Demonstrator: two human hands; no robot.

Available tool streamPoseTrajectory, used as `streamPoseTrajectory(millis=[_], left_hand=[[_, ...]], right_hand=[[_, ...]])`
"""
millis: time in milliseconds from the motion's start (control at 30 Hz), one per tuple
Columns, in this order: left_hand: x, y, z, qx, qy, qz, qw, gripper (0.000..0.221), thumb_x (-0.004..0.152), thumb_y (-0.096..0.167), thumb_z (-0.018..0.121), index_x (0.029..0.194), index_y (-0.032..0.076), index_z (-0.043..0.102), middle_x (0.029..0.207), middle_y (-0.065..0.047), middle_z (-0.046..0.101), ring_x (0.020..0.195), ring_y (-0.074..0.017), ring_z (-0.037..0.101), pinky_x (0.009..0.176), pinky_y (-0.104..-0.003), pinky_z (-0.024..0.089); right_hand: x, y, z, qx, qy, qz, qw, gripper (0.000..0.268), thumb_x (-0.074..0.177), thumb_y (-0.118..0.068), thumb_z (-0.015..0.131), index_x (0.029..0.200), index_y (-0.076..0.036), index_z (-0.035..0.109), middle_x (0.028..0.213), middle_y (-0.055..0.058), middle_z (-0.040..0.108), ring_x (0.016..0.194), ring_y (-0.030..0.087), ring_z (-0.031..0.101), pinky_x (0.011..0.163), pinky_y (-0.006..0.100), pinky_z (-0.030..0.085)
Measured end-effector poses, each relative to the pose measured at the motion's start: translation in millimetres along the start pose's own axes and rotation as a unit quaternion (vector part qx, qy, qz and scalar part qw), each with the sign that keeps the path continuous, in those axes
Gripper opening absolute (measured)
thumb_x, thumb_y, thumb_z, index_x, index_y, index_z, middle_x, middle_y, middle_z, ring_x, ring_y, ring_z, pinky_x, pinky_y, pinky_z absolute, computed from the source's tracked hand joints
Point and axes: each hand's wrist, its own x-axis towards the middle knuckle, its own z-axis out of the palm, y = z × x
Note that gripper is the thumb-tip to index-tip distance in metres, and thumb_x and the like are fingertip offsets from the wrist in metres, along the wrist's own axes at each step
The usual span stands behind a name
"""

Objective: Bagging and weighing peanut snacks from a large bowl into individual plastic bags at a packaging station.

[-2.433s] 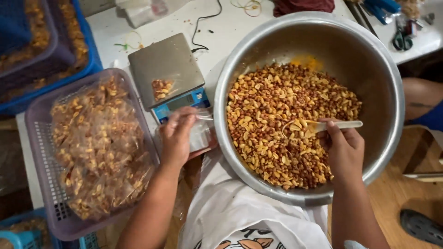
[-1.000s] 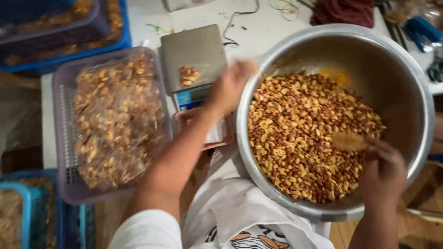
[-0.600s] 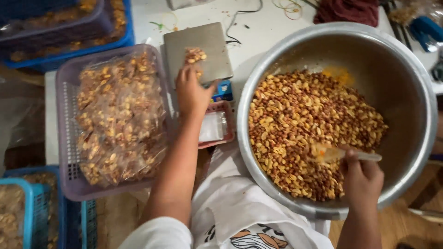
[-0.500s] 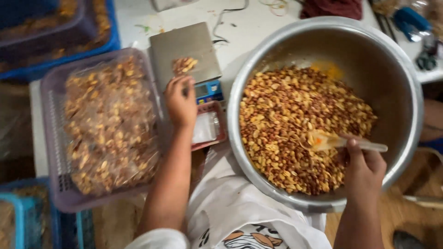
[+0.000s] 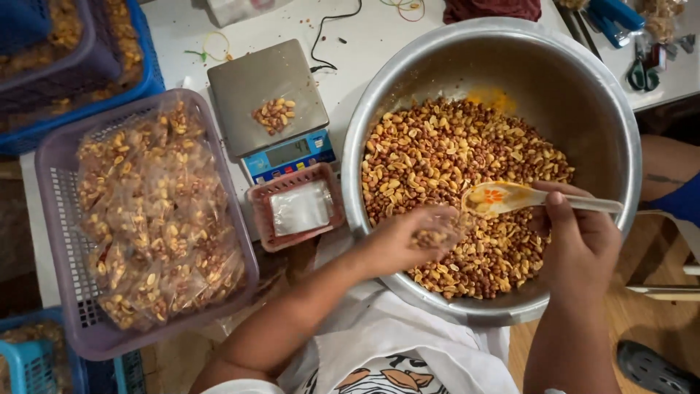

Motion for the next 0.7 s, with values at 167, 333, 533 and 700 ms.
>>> streamPoseTrajectory(millis=[167,333,533,700], left_hand=[[11,-22,10,0.012,0.001,0.102,0.995,0.067,0.087,0.006,0.074,0.146,0.018,0.046,0.13,-0.013,0.069,0.11,-0.0242,0.071,0.088,-0.034,0.064],[12,-16,4,0.027,-0.01,0.043,0.999,0.068,0.086,0.032,0.071,0.147,0.022,0.045,0.134,-0.011,0.067,0.093,-0.0174,0.063,0.073,-0.032,0.055],[22,-13,-63,-0.13,0.045,0.032,0.99,0.029,0.099,0.025,0.055,0.126,0.016,0.059,0.129,-0.01,0.07,0.103,-0.0238,0.074,0.08,-0.034,0.067],[20,-25,-188,0.029,0.389,0.16,0.907,0.011,0.104,0.015,0.052,0.109,0.011,0.061,0.11,-0.005,0.071,0.11,-0.0203,0.07,0.102,-0.033,0.06]], right_hand=[[-1,-13,2,0.019,-0.006,-0.033,0.999,0.02,0.118,-0.012,0.056,0.121,0.003,0.07,0.08,0.006,0.056,0.07,0.012,0.051,0.065,0.023,0.041],[4,-4,-1,0.042,0.006,-0.025,0.999,0.02,0.117,-0.017,0.06,0.121,0.0,0.07,0.082,0.005,0.059,0.069,0.008,0.053,0.067,0.018,0.043],[17,32,-21,0.041,0.063,0.006,0.997,0.015,0.119,-0.018,0.063,0.125,-0.01,0.074,0.086,0.001,0.064,0.069,0.002,0.055,0.066,0.011,0.045],[5,41,-31,0.012,0.1,0.039,0.994,0.013,0.125,-0.02,0.061,0.124,-0.017,0.074,0.104,-0.002,0.071,0.085,0.003,0.063,0.073,0.012,0.05]])
